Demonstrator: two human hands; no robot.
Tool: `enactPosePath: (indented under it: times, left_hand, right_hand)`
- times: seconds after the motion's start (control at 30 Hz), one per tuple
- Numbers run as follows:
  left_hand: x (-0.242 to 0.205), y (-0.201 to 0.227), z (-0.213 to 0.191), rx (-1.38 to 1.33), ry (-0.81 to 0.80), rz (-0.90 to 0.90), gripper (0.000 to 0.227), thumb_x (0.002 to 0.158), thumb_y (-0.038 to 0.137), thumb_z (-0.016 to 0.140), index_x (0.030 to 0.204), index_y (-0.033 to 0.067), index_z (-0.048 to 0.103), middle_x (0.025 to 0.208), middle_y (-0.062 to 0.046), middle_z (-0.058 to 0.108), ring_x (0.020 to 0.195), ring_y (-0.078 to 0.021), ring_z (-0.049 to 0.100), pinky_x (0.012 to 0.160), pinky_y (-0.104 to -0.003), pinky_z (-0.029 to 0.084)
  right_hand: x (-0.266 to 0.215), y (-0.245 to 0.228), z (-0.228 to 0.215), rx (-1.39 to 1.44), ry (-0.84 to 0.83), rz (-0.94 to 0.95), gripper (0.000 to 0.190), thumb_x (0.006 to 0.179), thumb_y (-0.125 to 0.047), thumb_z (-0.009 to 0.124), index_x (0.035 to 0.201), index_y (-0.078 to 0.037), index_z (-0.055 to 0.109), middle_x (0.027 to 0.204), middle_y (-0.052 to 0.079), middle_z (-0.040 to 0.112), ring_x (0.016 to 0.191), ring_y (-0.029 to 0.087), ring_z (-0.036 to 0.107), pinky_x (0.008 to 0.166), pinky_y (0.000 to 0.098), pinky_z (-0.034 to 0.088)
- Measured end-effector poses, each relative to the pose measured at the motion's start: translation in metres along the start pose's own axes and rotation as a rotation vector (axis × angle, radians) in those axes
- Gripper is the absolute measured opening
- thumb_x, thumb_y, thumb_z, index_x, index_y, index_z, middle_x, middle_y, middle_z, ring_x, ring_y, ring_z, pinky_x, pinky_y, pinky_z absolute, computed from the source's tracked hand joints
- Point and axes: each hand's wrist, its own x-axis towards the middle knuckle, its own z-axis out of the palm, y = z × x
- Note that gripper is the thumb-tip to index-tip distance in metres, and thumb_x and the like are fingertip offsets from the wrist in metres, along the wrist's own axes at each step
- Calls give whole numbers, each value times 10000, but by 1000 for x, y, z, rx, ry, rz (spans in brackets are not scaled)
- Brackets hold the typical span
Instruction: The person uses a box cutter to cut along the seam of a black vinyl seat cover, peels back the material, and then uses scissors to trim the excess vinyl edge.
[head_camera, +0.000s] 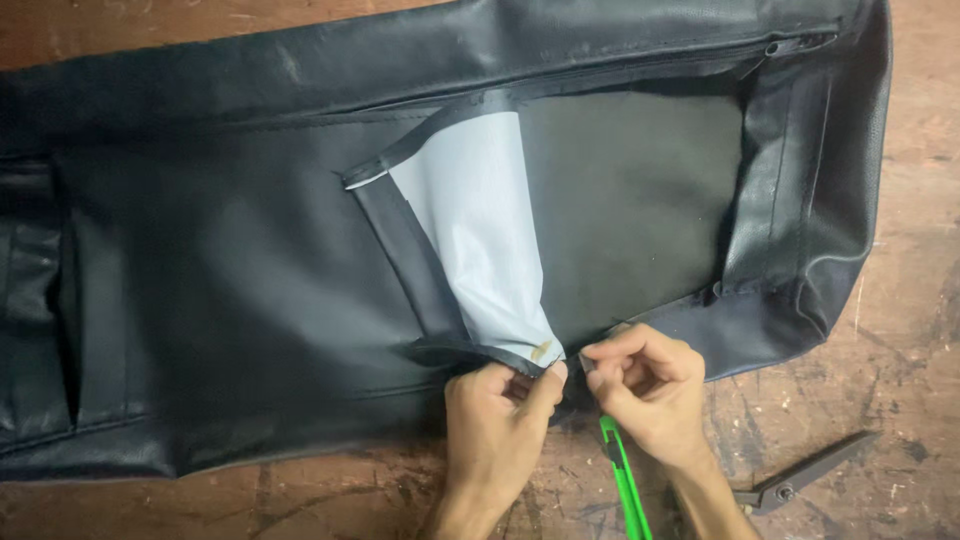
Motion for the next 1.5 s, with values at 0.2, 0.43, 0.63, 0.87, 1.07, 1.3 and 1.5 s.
enactPosePath:
  times: [0.2,0.43,0.63,0.87,1.07,1.3,1.5]
  left_hand:
    - [3,-11,-1,-37,-43,-101,219,821,186,778,774,-28,785,612,-47,758,537,-76,661,512,-269,513]
    - [0,-14,1,-120,-39,-110,214,822,184,778,800,-28,788,618,-36,742,559,-49,636,524,-252,510]
    - [2,-11,-7,-104,-23,-158,218,811,178,781,832,-39,791,645,-47,760,571,-72,662,540,-251,526]
    - [-6,-13,-36,-153,-15,-248,254,799,223,784,925,2,790,703,-64,780,611,-86,689,576,-248,546]
    - [-4,-18,-30,3,-17,-105,271,828,239,789,773,-25,759,605,-54,728,534,-85,626,512,-276,488]
    - [0,-17,-32,-39,22,75,261,850,196,793,777,-43,717,601,-30,677,541,-70,569,502,-275,466]
    - [-3,-18,-36,-130,2,-19,145,868,140,753,879,-4,762,683,0,719,599,-45,582,544,-255,482]
  right_hand:
    - [4,-12,10,-221,-33,-117,165,770,90,714,923,33,737,703,-24,607,594,-1,490,504,181,370]
    - [7,-22,23,-259,-4,-177,140,765,90,717,897,44,719,685,-17,605,581,16,508,511,193,387]
    - [6,-18,21,-289,-9,-157,169,759,93,725,924,54,732,701,-8,626,590,16,520,523,188,403]
    - [0,-2,5,32,59,-3,224,842,92,721,1063,67,700,786,27,657,637,35,564,546,178,449]
    - [-16,-8,8,9,102,-99,192,855,91,670,1039,41,679,833,34,670,691,45,587,600,181,471]
    - [-12,4,40,-39,132,-33,176,824,77,708,996,50,682,766,9,644,632,26,572,543,173,448]
    - [-10,0,45,-213,96,-123,157,794,82,720,945,43,710,707,-17,628,586,4,527,513,168,399]
